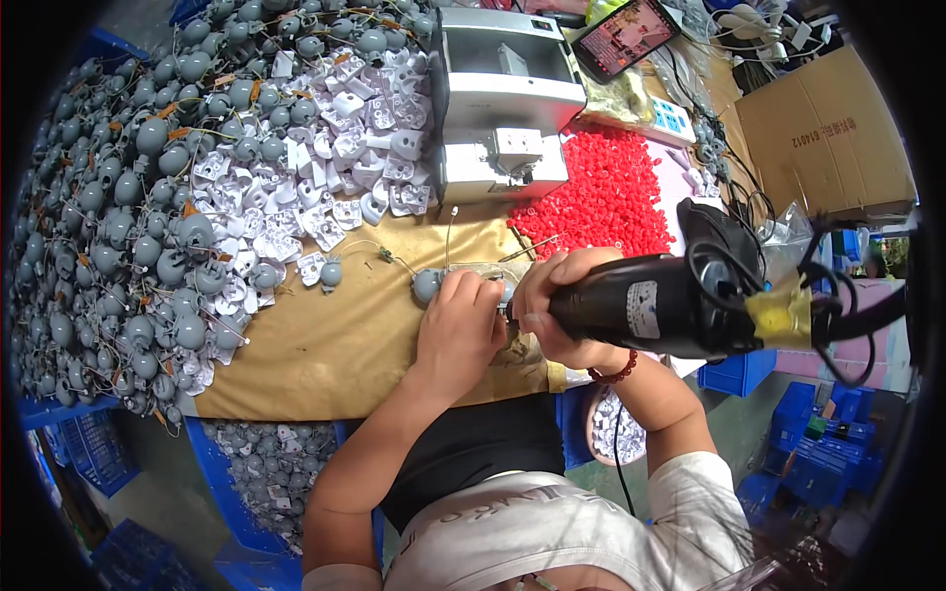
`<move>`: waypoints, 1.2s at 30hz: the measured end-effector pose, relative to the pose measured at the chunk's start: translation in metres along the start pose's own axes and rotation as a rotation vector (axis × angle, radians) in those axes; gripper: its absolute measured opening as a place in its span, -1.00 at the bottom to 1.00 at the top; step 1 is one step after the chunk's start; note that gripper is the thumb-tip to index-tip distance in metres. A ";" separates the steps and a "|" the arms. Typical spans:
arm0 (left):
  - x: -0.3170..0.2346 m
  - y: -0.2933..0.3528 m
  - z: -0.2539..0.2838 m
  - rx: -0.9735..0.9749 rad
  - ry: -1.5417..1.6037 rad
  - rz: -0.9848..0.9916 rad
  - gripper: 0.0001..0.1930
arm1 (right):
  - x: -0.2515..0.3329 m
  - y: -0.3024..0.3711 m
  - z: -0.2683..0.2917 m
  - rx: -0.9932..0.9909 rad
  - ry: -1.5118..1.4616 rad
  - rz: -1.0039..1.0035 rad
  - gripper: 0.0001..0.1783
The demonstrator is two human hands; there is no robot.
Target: Assembling small grey toy parts using an electric screwdriver at a factory workbench.
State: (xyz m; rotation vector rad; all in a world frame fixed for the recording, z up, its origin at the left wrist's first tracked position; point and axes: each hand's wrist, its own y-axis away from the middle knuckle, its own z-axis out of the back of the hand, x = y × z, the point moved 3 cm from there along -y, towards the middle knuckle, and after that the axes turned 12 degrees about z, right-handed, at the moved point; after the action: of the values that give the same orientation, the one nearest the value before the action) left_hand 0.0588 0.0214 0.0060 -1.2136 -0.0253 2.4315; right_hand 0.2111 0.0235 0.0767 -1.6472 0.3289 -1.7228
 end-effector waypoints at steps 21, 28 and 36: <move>-0.005 0.021 -0.001 -0.056 -0.008 -0.045 -0.58 | -0.012 0.053 0.024 -0.154 0.917 -0.155 -0.54; -0.007 0.022 -0.002 -0.091 0.002 -0.063 -0.58 | -0.026 0.031 0.001 -0.395 0.259 -0.339 -0.93; 0.016 0.116 0.087 -0.029 0.073 0.238 -0.57 | -0.026 0.034 0.004 -0.058 -0.144 -0.466 -0.85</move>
State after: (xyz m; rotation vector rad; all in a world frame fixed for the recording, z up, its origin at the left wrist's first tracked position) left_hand -0.0583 -0.0638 0.0248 -1.3870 0.1117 2.5932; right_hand 0.2233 0.0175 0.0358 -1.9926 -0.0846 -1.9205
